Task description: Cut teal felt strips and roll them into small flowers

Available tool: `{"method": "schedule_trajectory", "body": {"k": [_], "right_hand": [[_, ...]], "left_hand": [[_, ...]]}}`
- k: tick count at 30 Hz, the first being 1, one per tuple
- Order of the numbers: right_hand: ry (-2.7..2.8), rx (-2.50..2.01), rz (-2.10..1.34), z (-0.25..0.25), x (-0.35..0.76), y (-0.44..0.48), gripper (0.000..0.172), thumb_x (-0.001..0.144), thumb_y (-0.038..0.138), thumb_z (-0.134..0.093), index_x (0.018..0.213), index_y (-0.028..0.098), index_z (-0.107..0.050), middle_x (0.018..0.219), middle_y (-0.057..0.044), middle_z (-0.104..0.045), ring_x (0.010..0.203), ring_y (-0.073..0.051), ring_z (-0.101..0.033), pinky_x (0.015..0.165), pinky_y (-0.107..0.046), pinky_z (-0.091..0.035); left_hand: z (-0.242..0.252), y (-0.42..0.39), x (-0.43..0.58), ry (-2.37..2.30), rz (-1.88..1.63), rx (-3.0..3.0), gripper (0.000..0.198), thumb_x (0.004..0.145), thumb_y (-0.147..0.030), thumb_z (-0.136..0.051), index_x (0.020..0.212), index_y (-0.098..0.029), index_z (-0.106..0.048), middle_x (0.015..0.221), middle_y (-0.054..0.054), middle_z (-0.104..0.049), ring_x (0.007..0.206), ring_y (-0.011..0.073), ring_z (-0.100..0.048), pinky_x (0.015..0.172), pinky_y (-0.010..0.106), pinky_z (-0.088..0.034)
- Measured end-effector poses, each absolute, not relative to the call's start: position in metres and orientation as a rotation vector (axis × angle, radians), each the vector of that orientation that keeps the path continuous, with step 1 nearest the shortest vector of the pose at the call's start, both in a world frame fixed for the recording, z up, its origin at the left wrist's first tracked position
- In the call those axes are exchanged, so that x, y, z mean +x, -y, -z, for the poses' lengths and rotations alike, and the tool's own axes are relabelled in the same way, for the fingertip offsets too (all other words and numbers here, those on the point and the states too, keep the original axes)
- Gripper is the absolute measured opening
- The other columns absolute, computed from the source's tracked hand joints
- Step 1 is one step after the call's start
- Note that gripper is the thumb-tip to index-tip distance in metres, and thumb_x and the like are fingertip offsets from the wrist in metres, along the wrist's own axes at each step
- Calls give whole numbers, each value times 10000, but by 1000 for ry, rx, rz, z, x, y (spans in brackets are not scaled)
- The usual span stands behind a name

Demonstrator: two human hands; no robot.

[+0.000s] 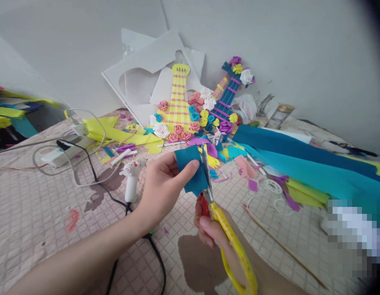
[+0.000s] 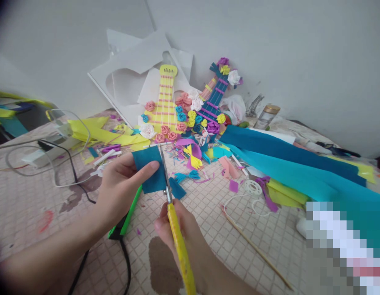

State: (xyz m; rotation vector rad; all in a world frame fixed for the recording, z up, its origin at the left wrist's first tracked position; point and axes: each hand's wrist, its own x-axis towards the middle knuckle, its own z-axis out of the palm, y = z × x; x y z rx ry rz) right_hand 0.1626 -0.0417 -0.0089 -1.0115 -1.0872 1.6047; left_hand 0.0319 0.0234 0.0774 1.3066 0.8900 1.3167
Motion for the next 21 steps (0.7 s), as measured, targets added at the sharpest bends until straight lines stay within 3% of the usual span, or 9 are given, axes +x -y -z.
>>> {"method": "schedule_trajectory", "body": {"k": [9, 21], "right_hand": [[1138, -1052, -1523, -16, 157, 52, 246, 821, 448, -505, 813, 202, -497, 618, 60, -385, 435, -55, -295, 440, -246, -201], [1150, -1188, -1479, -30, 151, 52, 195, 813, 363, -482, 745, 200, -400, 582, 77, -327, 454, -62, -280, 463, -247, -213]], "left_hand": [[-77, -23, 31, -876, -1321, 1307, 137, 712, -278, -718, 787, -165, -698, 760, 4, -714, 649, 128, -634, 579, 210, -538], [-77, -24, 32, -870, -1333, 1307, 136, 704, -278, -724, 777, -165, -703, 731, 5, -702, 635, 116, -614, 572, 195, -524]]}}
